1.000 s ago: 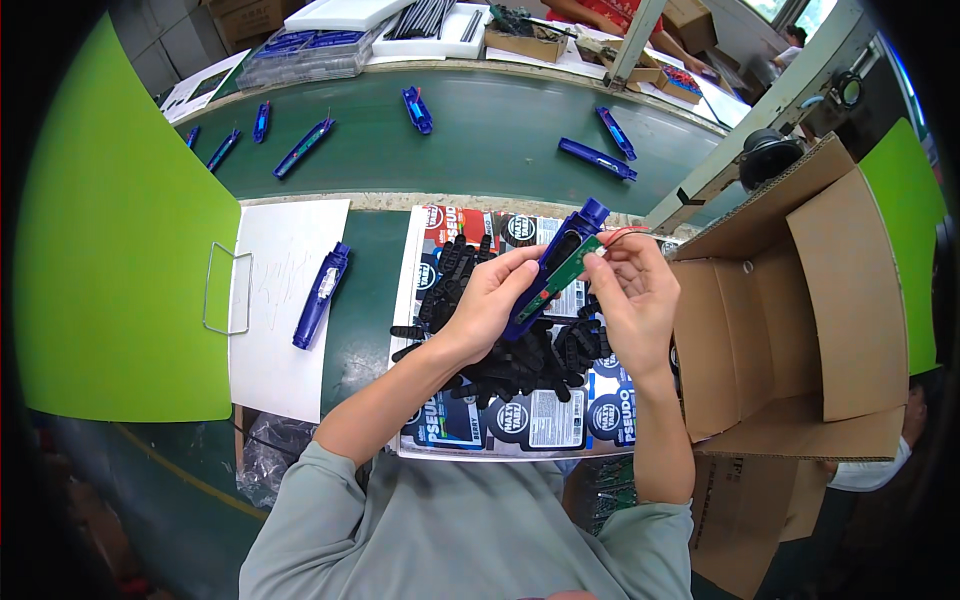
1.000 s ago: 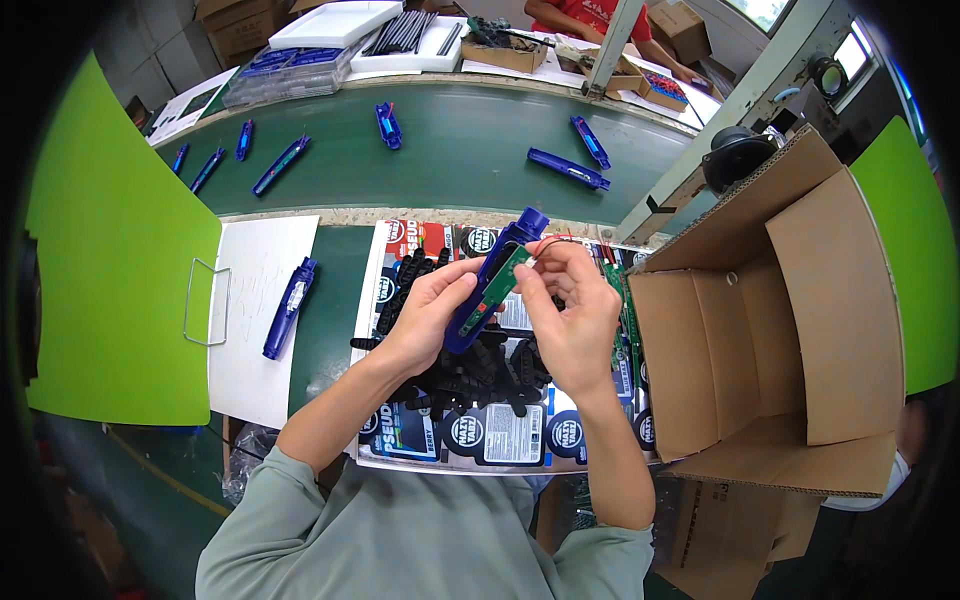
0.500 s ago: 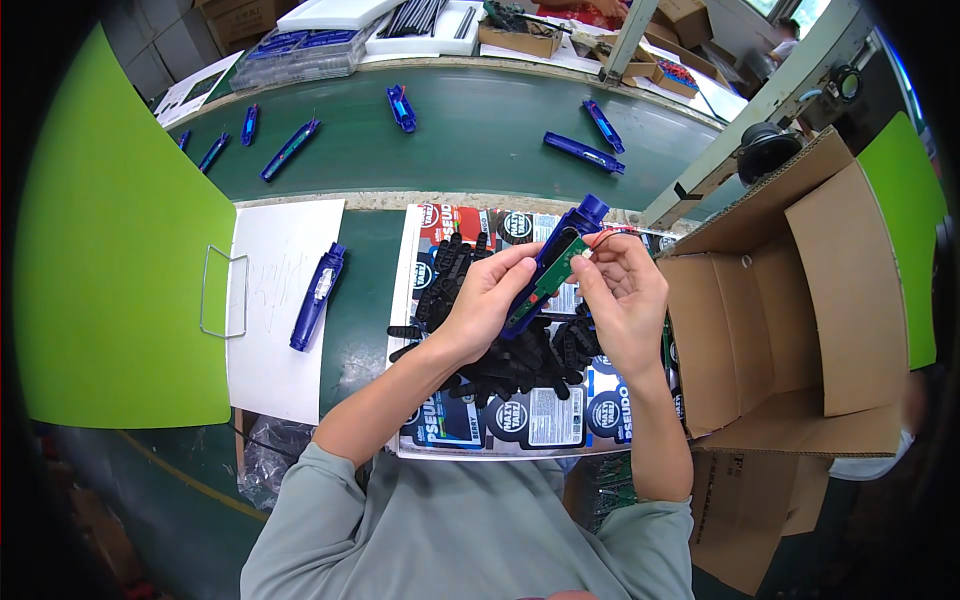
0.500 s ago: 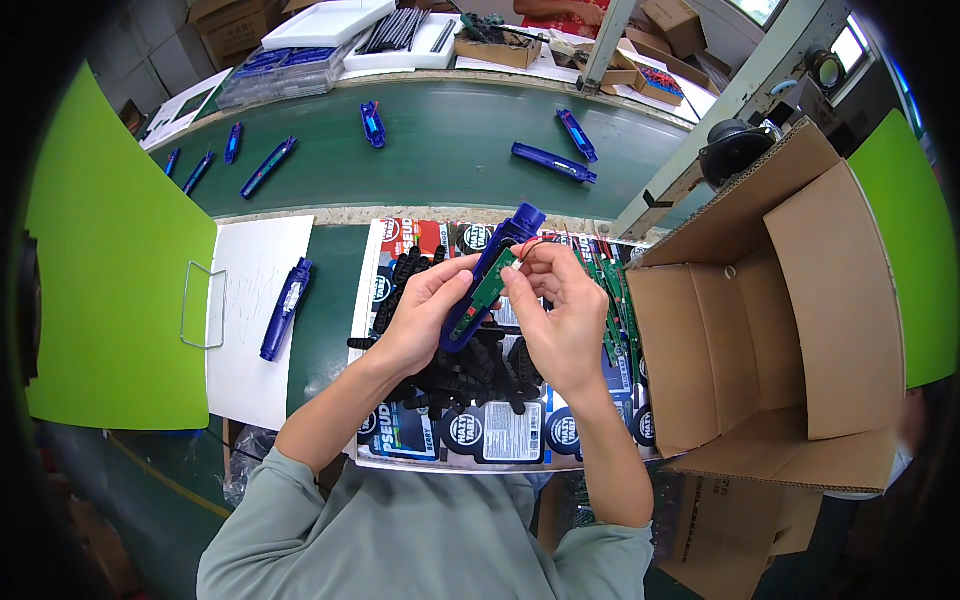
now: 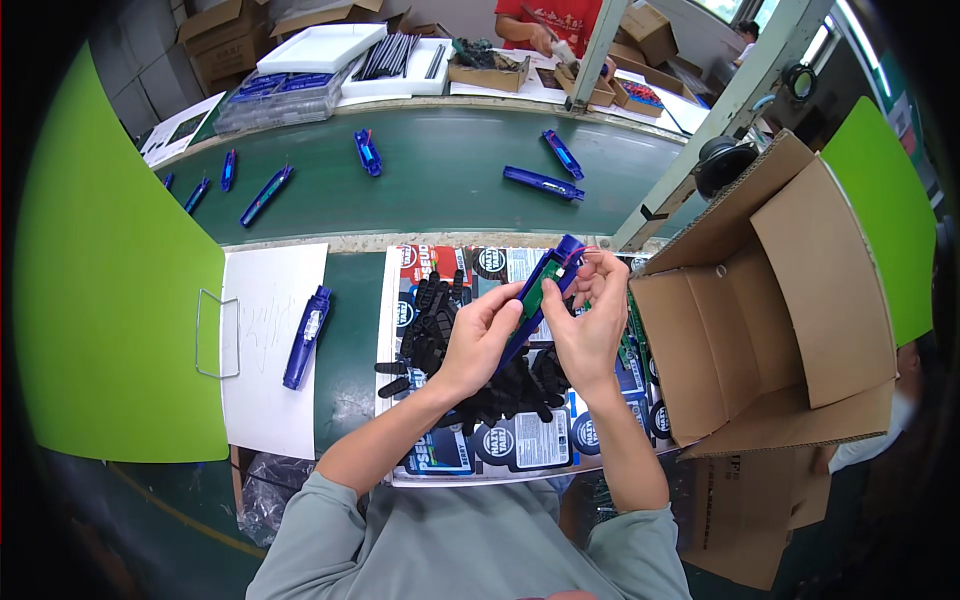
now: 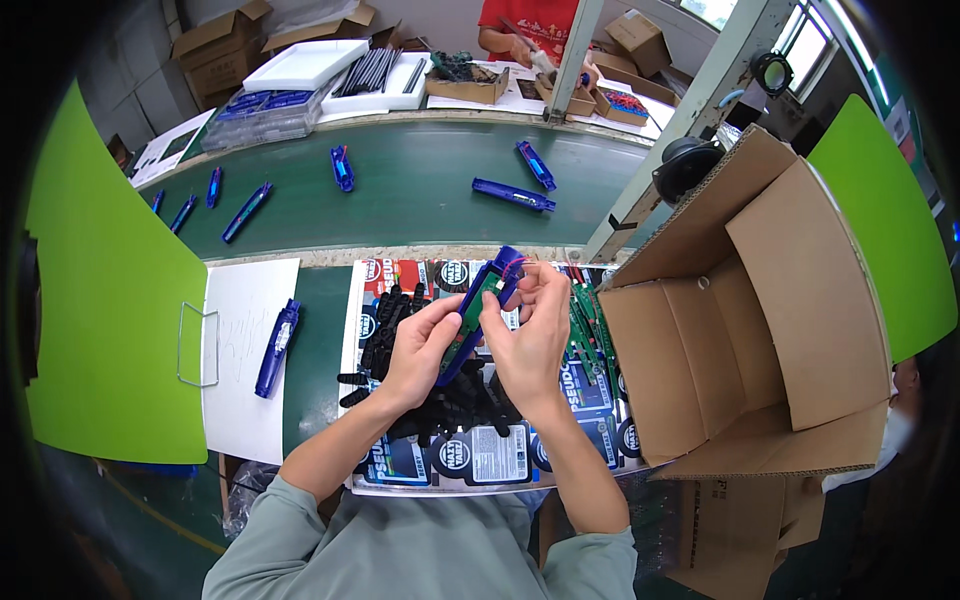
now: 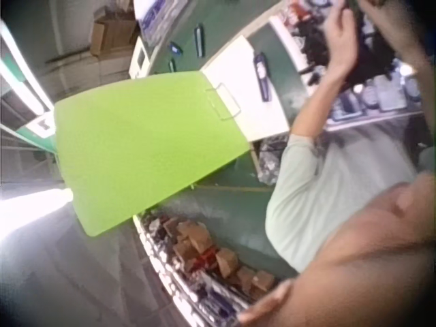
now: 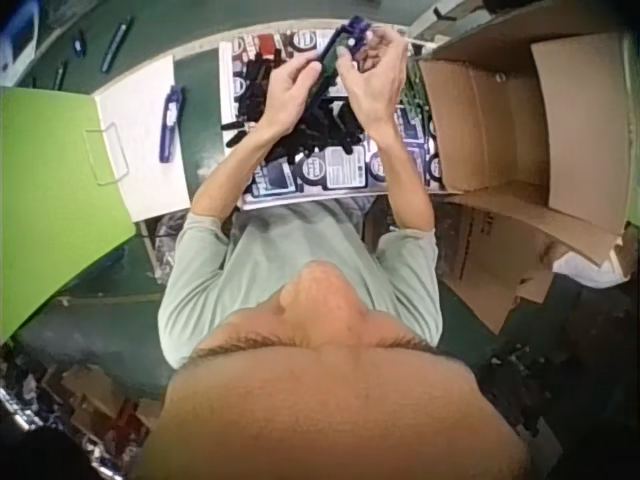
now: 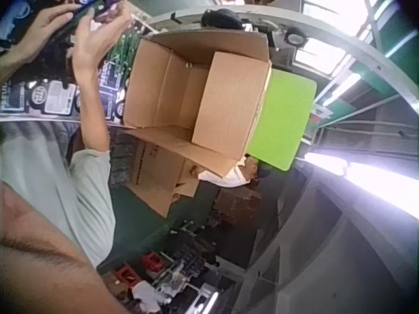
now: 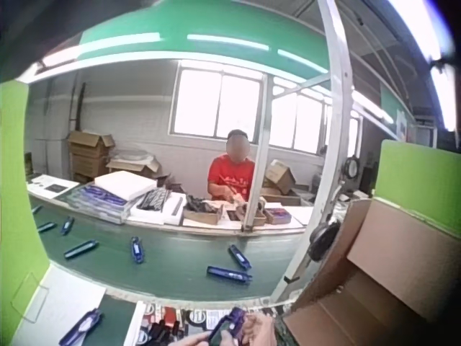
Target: The person repeatedly picks up a blue plastic casing and a green circuit board, inserts the board into the casing, and places the assembled unit on the table. This process is repeated multiple times throughout the clip.
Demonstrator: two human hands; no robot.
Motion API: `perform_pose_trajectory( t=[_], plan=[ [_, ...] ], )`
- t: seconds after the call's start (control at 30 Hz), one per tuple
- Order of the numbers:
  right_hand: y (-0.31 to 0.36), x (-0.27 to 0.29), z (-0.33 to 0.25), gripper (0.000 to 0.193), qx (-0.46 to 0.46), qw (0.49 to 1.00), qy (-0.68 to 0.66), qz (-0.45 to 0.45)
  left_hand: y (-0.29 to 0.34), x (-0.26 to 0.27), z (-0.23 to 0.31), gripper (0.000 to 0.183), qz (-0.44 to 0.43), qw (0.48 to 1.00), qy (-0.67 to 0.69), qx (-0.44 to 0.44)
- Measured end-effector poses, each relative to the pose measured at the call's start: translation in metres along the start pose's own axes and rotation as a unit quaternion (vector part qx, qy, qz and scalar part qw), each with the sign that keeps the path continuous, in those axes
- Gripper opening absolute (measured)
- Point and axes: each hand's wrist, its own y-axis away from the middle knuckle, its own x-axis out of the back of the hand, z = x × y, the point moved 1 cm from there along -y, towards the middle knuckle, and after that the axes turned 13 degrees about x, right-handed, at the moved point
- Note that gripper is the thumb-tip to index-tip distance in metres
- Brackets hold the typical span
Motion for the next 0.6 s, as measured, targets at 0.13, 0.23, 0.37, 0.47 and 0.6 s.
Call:
perform_pose_trajectory(
  t=[0.13, 0.23, 0.37, 0.47, 0.6],
  plan=[
    [-0.004, -0.002, -0.004, 0.044, -0.105, 0.988, -0.115, 0.002, -0.001, -0.004, -0.003, 0.034, 0.007, 0.999, -0.004, -0.041],
    [-0.001, -0.005, 0.008, 0.04, -0.116, 0.984, -0.131, -0.008, -0.004, -0.003, -0.005, 0.032, 0.02, 0.999, -0.024, -0.039],
    [0.0, -0.01, 0.021, 0.041, -0.126, 0.983, -0.128, -0.04, -0.009, 0.0, -0.006, 0.031, 0.03, 0.998, -0.036, -0.045],
    [-0.005, -0.01, 0.03, 0.046, -0.112, 0.983, -0.14, -0.045, -0.023, 0.015, -0.004, 0.03, 0.05, 0.996, -0.064, -0.043],
    [-0.009, 0.007, 0.055, 0.033, -0.098, 0.99, -0.049, -0.087, -0.074, 0.075, 0.012, 0.031, 0.111, 0.991, -0.06, -0.044]
  ],
)
